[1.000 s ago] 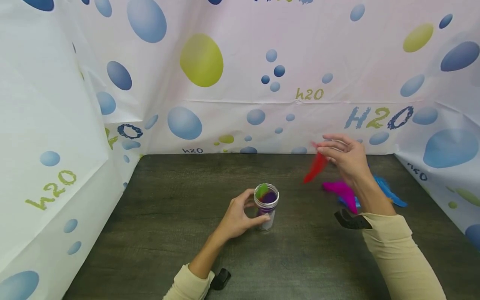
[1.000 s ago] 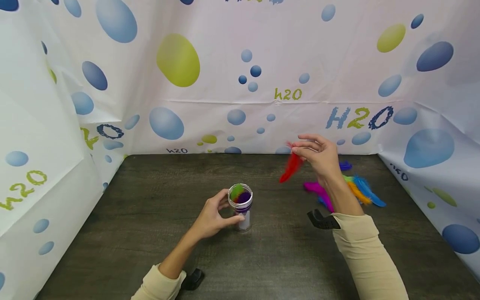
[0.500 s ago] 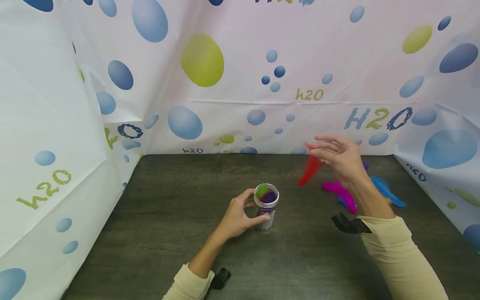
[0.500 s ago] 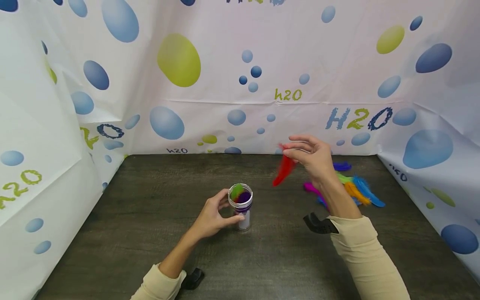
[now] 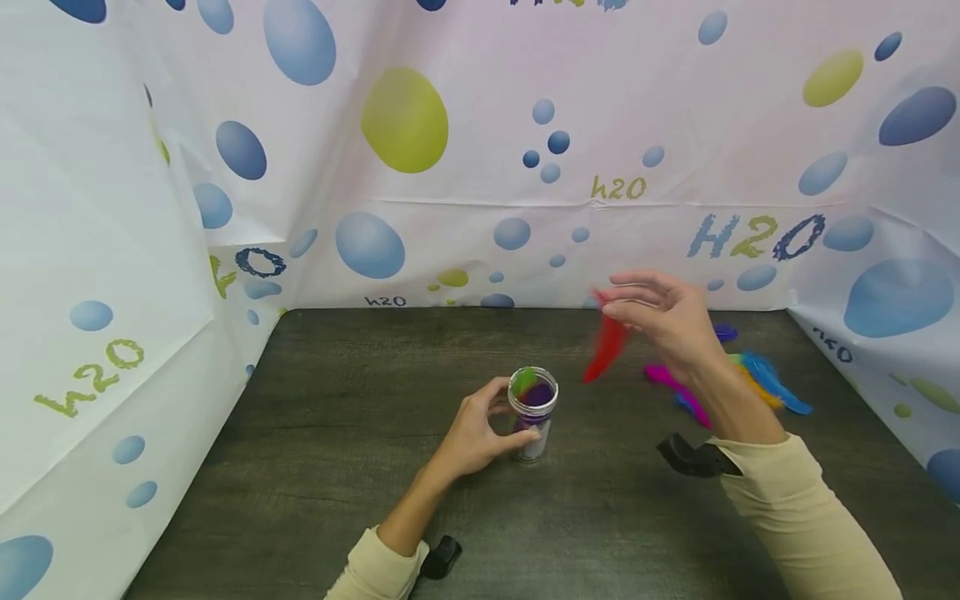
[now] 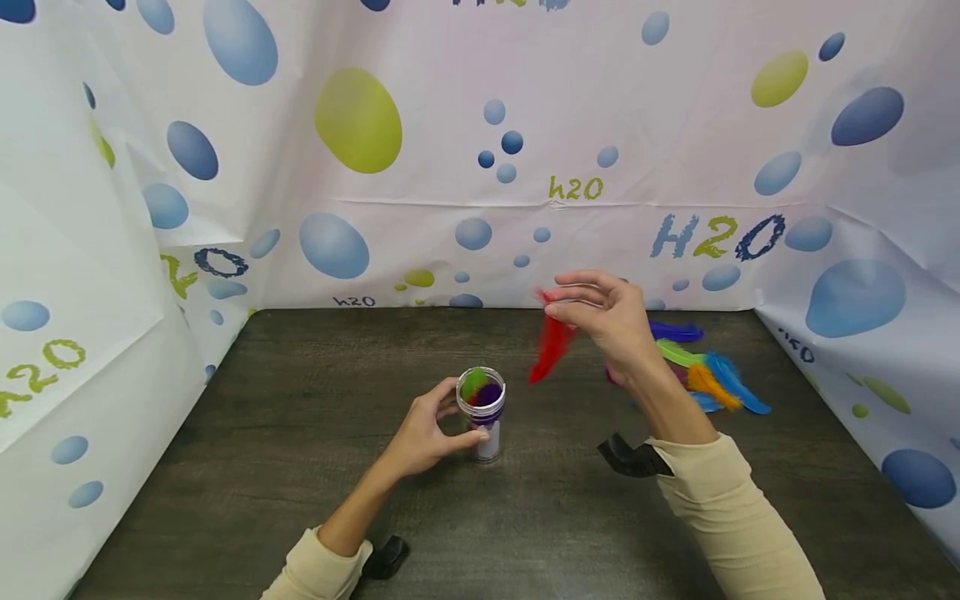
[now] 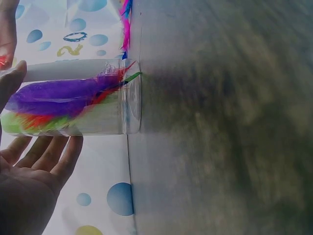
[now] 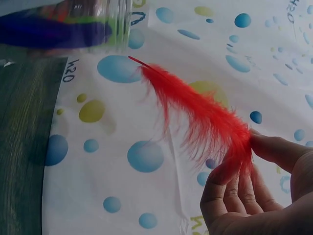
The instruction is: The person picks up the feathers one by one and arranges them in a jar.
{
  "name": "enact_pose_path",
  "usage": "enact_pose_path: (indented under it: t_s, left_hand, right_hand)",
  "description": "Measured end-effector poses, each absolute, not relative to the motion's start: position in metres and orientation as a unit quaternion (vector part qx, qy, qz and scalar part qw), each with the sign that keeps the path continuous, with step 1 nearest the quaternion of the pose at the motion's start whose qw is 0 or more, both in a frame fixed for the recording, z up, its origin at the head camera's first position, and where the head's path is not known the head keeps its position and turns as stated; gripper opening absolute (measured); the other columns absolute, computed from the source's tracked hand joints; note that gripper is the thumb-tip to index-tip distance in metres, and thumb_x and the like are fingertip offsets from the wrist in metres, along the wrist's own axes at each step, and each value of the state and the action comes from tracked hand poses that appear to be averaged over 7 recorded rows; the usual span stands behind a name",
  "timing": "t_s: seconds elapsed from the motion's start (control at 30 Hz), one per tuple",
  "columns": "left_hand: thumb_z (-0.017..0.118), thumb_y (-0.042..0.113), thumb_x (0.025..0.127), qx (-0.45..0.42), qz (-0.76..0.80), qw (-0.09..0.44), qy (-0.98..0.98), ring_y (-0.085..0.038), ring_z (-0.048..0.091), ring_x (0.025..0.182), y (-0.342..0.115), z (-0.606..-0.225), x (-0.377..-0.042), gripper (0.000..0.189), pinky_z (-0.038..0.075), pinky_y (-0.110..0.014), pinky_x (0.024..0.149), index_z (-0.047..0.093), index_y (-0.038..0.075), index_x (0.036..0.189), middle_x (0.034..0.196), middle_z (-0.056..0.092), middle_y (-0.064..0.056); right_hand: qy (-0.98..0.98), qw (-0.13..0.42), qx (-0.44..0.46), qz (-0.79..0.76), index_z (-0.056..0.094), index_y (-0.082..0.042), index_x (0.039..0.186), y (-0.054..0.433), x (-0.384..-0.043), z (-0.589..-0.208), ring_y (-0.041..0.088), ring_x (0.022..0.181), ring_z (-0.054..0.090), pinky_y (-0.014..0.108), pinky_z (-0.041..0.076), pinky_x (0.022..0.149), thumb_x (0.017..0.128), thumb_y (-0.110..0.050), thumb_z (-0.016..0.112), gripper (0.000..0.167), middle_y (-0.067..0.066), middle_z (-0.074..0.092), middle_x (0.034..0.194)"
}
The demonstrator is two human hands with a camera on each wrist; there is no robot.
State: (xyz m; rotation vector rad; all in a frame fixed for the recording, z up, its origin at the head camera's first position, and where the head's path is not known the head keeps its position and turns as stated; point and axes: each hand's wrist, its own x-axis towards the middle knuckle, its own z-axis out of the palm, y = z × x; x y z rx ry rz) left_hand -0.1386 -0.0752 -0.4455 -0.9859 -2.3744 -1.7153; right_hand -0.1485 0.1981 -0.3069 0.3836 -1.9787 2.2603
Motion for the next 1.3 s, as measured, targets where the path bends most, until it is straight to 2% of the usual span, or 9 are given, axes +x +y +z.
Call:
enact_pose_path:
  t_s: [0.7, 0.9, 1.07, 1.3]
  left_hand:
    - [0.086, 0.009, 0.086, -0.327, -0.554, 0.028, -0.765, -0.032, 0.066, 0.121, -0.076, -0.445, -0.139, 0.06, 0.057, -0.036, 0.101, 0.056, -0.001, 0.137, 0.129, 0.067, -0.017]
    - [0.086, 0.008, 0.086, -0.328, -0.556, 0.028, -0.763, -0.033, 0.066, 0.121, -0.076, -0.444, -0.138, 0.061, 0.058, -0.036, 0.101, 0.056, -0.002, 0.138, 0.129, 0.067, -0.018]
    - [0.086, 0.008, 0.086, -0.324, -0.554, 0.028, -0.766, -0.032, 0.066, 0.122, -0.076, -0.443, -0.137, 0.061, 0.058, -0.035, 0.1, 0.055, -0.002, 0.138, 0.13, 0.067, -0.017]
    - [0.086, 0.008, 0.086, -0.321, -0.553, 0.022, -0.769, -0.031, 0.065, 0.122, -0.076, -0.443, -0.139, 0.062, 0.057, -0.032, 0.1, 0.055, -0.001, 0.139, 0.132, 0.066, -0.016]
  right_hand:
    - [-0.684, 0.06, 0.173, 0.706, 0.074, -0.021, 0.11, 0.167, -0.151, -0.313, 0.016, 0.095, 0.073, 0.027, 0.062, 0.086, 0.096, 0.001, 0.07, 0.026, -0.001, 0.075, 0.106]
    - [-0.683, 0.063, 0.186, 0.703, 0.074, -0.022, 0.109, 0.159, -0.155, -0.316, 0.016, 0.094, 0.074, 0.028, 0.061, 0.081, 0.095, 0.003, 0.069, 0.029, 0.0, 0.074, 0.105]
    - [-0.673, 0.056, 0.196, 0.711, 0.074, -0.017, 0.108, 0.154, -0.158, -0.321, 0.014, 0.091, 0.075, 0.027, 0.061, 0.075, 0.093, 0.008, 0.068, 0.029, -0.001, 0.074, 0.101]
    - [-0.681, 0.054, 0.191, 0.705, 0.073, -0.012, 0.108, 0.146, -0.156, -0.329, 0.013, 0.094, 0.076, 0.028, 0.062, 0.083, 0.092, 0.01, 0.069, 0.027, -0.002, 0.074, 0.099]
